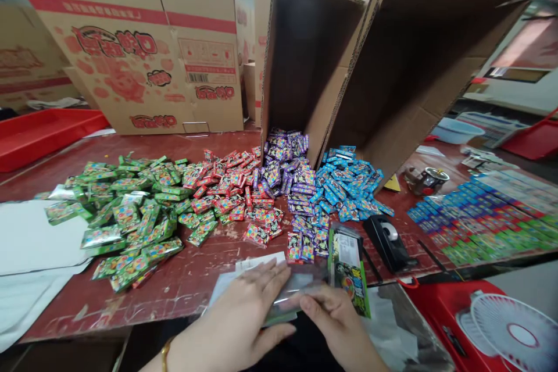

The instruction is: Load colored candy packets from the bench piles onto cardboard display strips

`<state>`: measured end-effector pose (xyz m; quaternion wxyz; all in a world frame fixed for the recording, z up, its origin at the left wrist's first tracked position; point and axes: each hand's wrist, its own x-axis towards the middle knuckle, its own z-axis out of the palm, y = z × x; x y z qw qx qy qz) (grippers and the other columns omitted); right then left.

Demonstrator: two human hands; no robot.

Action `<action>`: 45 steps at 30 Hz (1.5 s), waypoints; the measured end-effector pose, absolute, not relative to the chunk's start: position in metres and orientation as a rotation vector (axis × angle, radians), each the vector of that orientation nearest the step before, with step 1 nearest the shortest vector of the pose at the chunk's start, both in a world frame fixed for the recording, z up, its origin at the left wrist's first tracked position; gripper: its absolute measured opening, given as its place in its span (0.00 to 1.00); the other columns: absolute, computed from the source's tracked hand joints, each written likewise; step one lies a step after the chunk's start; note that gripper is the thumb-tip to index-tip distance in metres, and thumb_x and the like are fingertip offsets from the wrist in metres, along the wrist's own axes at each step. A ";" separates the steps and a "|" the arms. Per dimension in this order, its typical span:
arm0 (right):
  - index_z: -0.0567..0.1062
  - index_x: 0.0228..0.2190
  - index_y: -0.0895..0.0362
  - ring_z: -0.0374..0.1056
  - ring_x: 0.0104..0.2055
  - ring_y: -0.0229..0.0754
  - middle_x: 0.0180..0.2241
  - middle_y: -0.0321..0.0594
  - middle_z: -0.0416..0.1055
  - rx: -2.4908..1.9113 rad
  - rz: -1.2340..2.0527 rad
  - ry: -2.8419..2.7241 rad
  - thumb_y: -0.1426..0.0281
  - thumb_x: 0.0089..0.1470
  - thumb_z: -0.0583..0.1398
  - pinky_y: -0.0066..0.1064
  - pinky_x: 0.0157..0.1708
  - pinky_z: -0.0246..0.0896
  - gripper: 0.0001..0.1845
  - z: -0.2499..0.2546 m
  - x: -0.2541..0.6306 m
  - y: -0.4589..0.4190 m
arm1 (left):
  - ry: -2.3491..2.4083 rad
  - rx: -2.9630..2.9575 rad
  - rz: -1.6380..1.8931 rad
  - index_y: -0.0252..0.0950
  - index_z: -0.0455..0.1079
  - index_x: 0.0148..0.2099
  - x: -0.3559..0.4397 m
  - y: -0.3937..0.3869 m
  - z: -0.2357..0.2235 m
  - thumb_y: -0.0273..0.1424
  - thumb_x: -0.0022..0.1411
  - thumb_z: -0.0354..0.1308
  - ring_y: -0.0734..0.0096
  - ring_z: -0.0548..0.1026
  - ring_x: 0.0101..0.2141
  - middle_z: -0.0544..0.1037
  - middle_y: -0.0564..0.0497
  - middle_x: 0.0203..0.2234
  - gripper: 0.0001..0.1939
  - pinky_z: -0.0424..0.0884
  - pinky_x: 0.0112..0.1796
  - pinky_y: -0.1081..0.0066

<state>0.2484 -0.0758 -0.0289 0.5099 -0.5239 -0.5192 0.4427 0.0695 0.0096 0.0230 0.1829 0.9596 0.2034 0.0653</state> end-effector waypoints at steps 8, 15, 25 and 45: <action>0.76 0.25 0.55 0.72 0.29 0.43 0.25 0.39 0.76 -1.374 0.642 -1.167 0.66 0.52 0.61 0.30 0.32 0.65 0.08 -0.037 0.243 -0.076 | 0.624 2.595 0.086 0.36 0.69 0.34 0.078 0.008 0.008 0.32 0.69 0.40 0.64 0.75 0.24 0.76 0.48 0.24 0.17 0.67 0.26 0.71; 0.76 0.35 0.49 0.69 0.39 0.46 0.33 0.37 0.76 -1.543 0.413 -1.911 0.67 0.52 0.61 0.44 0.51 0.46 0.06 0.003 0.263 -0.062 | 0.500 2.617 0.100 0.36 0.69 0.30 0.084 0.016 0.003 0.28 0.67 0.43 0.69 0.71 0.22 0.74 0.51 0.21 0.16 0.60 0.24 0.74; 0.77 0.21 0.50 0.67 0.25 0.40 0.22 0.31 0.76 -1.576 0.666 -1.832 0.69 0.52 0.60 0.40 0.45 0.48 0.10 -0.010 0.296 -0.054 | 0.575 2.215 -0.034 0.36 0.69 0.28 0.038 0.027 0.013 0.28 0.63 0.49 0.75 0.64 0.19 0.70 0.56 0.19 0.13 0.55 0.20 0.77; 0.78 0.31 0.57 0.70 0.30 0.46 0.27 0.38 0.76 -1.466 0.932 -1.347 0.61 0.53 0.58 0.31 0.33 0.63 0.13 -0.025 0.254 -0.046 | 0.967 2.009 1.121 0.38 0.56 0.58 0.068 0.028 0.008 0.37 0.57 0.61 0.60 0.71 0.49 0.72 0.41 0.50 0.29 0.68 0.49 0.59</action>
